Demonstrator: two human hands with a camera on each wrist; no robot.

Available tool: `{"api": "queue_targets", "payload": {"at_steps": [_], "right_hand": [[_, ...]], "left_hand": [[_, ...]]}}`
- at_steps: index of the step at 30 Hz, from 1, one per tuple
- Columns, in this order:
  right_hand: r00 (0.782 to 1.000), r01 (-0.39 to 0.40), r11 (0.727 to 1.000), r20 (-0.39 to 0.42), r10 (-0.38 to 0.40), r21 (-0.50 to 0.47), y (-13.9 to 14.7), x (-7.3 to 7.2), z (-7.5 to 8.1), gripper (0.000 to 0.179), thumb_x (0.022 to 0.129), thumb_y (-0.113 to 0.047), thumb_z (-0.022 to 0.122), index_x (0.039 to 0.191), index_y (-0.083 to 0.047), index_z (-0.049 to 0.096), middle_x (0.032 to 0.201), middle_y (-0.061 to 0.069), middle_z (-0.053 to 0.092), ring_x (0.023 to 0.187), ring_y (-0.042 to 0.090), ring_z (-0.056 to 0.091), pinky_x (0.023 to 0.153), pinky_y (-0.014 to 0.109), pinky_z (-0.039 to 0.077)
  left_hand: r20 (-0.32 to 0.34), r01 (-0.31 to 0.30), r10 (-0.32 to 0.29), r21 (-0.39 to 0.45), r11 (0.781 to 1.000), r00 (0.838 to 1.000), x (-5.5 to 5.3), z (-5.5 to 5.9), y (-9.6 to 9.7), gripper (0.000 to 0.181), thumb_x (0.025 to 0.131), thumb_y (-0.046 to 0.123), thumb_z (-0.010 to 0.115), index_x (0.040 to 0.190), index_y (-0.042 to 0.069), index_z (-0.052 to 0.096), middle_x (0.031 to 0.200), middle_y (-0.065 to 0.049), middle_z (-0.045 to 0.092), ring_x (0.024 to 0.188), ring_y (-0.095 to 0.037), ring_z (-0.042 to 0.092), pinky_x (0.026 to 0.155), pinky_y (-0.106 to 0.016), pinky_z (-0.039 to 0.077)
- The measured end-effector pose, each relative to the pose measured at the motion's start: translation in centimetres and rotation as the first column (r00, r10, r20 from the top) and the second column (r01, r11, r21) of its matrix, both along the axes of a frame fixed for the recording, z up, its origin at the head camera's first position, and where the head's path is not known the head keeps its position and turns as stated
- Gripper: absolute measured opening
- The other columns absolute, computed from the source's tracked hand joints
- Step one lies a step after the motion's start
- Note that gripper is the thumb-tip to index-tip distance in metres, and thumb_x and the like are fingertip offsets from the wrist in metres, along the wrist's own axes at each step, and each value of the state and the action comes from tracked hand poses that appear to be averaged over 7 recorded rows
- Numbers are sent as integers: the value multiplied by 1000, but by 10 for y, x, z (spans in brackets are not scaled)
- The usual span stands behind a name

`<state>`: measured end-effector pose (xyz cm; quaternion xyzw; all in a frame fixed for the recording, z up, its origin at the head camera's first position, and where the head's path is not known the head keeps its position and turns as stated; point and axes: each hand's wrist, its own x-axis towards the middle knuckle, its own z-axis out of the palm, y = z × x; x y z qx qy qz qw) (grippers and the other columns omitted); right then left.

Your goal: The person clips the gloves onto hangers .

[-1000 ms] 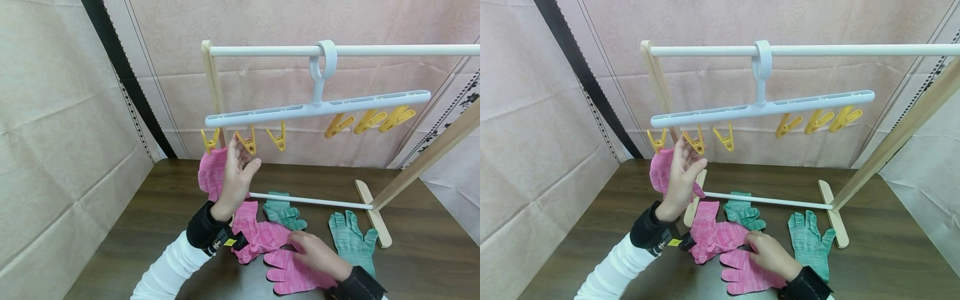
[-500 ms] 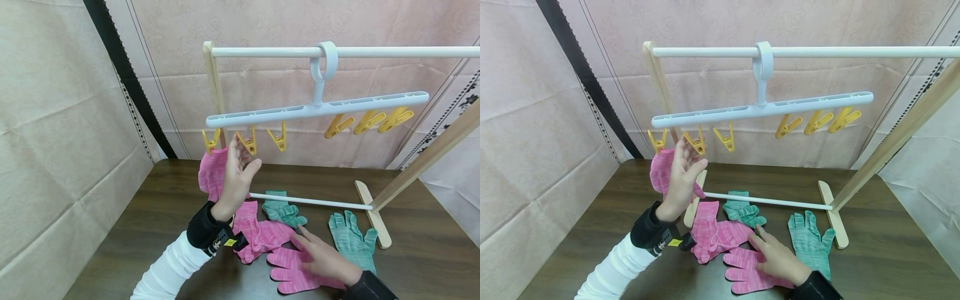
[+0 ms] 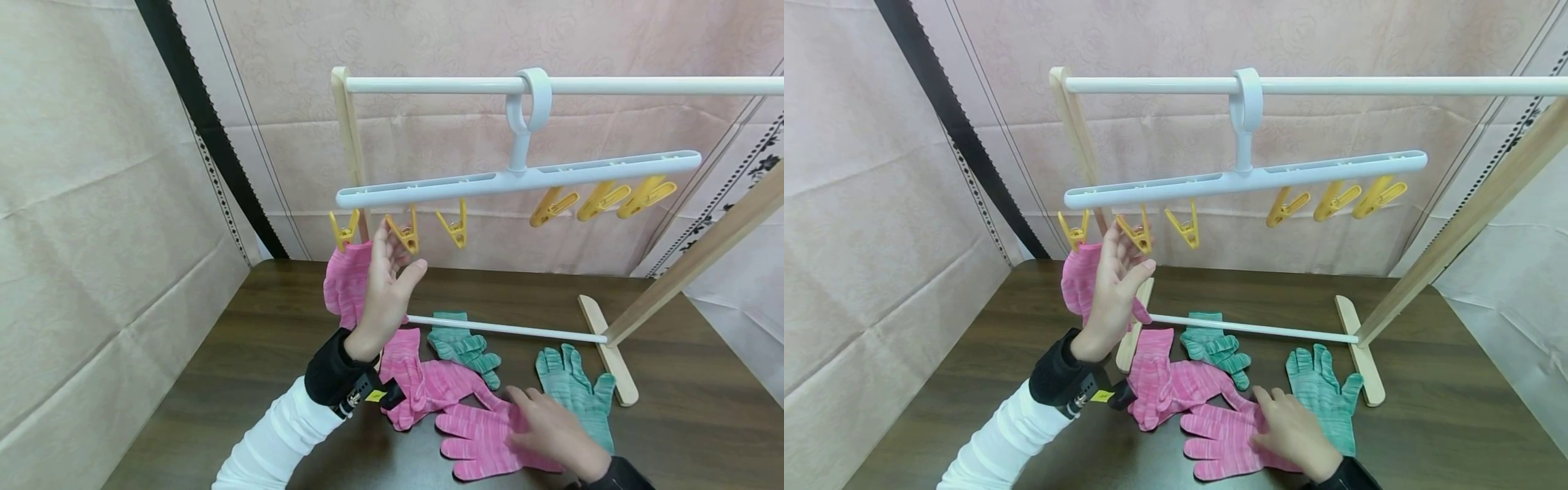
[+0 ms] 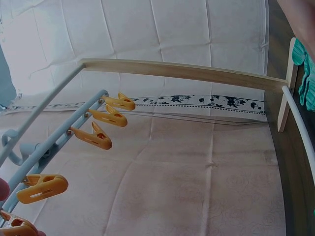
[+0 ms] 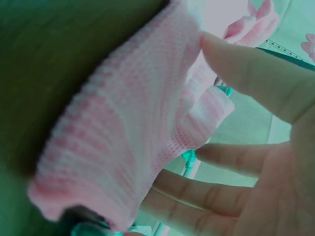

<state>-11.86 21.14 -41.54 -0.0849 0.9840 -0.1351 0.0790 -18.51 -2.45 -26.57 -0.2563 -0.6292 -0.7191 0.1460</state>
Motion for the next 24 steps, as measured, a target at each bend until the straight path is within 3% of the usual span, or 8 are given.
{"api": "queue_targets", "payload": {"at_steps": [11,19,24], "right_hand": [[997,44,998,65,-47,36,4,-3,-2,65,57,-41,78,106,-4,57,91,9,57,85,26,54,64,45,45],[996,73,996,45,-75,44,7,1,-5,58,57,-47,75,96,-8,58,77,4,55,71,19,52,55,36,40],[993,109,992,46,-112,71,9,5,-7,53,57,-55,72,83,-12,54,65,0,47,59,16,43,47,30,30]], "left_hand": [[11,6,-6,0,1000,1000,-1,-1,0,71,84,0,45,140,2,2,141,-15,25,124,-26,29,103,-44,22],[6,-2,2,1,1000,1000,0,0,1,71,84,0,45,140,2,2,140,-16,26,123,-26,30,102,-44,23],[7,-18,18,6,1000,1000,0,0,1,70,83,0,45,140,1,3,139,-17,28,122,-26,32,102,-43,23]]}}
